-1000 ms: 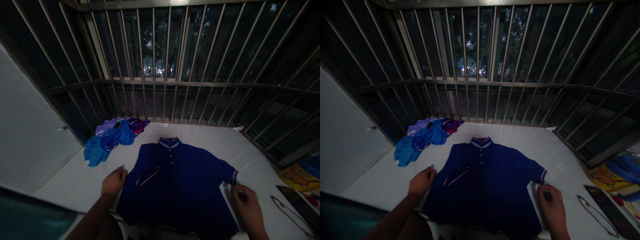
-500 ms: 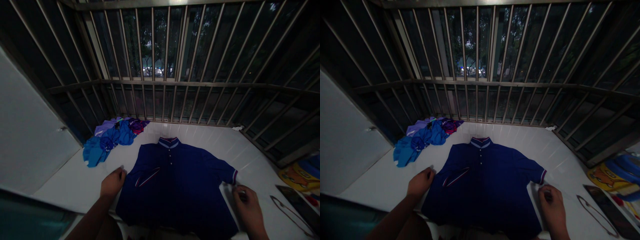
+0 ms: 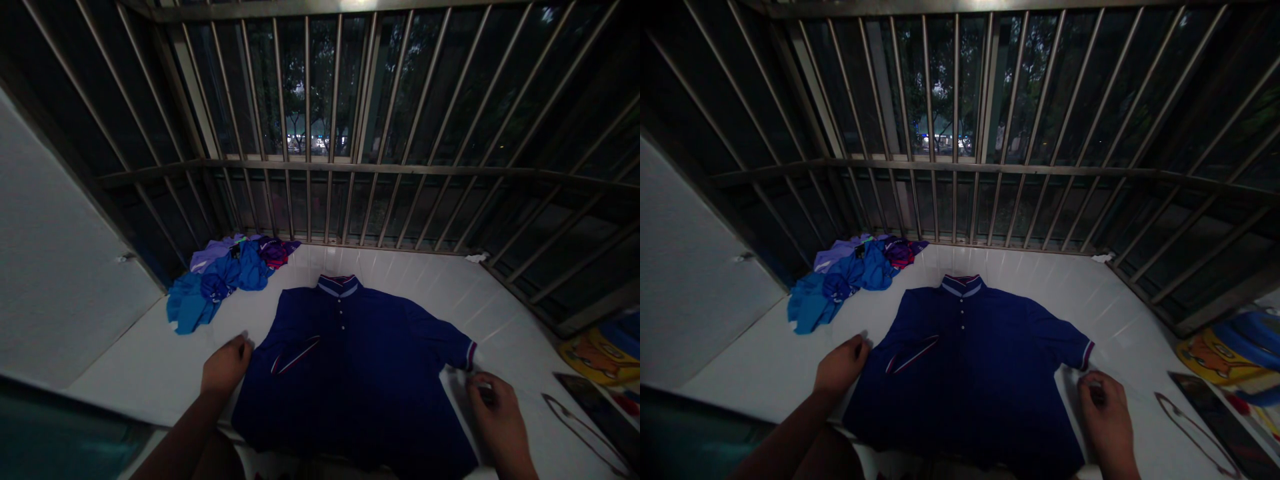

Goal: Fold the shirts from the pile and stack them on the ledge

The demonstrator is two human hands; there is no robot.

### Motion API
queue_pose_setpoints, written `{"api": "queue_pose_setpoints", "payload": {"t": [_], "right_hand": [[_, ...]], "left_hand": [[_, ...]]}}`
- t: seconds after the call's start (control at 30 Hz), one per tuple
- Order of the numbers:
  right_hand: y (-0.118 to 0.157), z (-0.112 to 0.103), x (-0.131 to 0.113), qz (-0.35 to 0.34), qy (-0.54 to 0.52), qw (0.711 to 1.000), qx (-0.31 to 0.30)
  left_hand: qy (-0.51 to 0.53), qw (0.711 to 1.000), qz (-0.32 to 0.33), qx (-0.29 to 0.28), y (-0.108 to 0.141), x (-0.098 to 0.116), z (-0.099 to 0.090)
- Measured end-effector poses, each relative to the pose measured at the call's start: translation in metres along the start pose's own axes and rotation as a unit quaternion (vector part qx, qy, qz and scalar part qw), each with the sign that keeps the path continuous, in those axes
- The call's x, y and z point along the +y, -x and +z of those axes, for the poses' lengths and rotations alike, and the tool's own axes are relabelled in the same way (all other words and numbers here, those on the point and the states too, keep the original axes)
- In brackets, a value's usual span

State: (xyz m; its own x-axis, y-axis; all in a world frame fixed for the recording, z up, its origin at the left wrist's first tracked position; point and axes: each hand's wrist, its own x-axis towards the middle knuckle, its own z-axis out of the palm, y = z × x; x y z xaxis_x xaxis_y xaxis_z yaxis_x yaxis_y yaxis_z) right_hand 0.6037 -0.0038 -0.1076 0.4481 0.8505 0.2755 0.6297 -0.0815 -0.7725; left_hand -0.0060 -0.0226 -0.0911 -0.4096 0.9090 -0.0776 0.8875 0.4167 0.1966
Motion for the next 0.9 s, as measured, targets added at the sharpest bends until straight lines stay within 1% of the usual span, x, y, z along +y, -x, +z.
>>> {"api": "queue_pose_setpoints", "payload": {"t": [0.3, 0.43, 0.6, 0.8, 0.9], "right_hand": [[0.000, 0.001, 0.005, -0.015, 0.002, 1.000, 0.000], [0.000, 0.001, 0.005, -0.017, 0.007, 1.000, -0.004], [0.000, 0.001, 0.007, -0.030, 0.010, 0.999, -0.003], [-0.001, 0.004, 0.015, -0.004, 0.006, 1.000, -0.003], [-0.001, 0.004, 0.016, -0.015, 0.007, 1.000, -0.004]], "left_hand": [[-0.009, 1.000, 0.009, -0.002, 0.000, -0.001, 0.000], [-0.008, 1.000, 0.008, 0.008, 0.000, -0.001, 0.001], [-0.007, 1.000, 0.007, 0.002, -0.001, -0.002, 0.003], [0.007, 1.000, 0.010, 0.006, -0.003, -0.004, 0.005], [0.005, 1.000, 0.012, 0.009, -0.002, -0.004, 0.006]]}}
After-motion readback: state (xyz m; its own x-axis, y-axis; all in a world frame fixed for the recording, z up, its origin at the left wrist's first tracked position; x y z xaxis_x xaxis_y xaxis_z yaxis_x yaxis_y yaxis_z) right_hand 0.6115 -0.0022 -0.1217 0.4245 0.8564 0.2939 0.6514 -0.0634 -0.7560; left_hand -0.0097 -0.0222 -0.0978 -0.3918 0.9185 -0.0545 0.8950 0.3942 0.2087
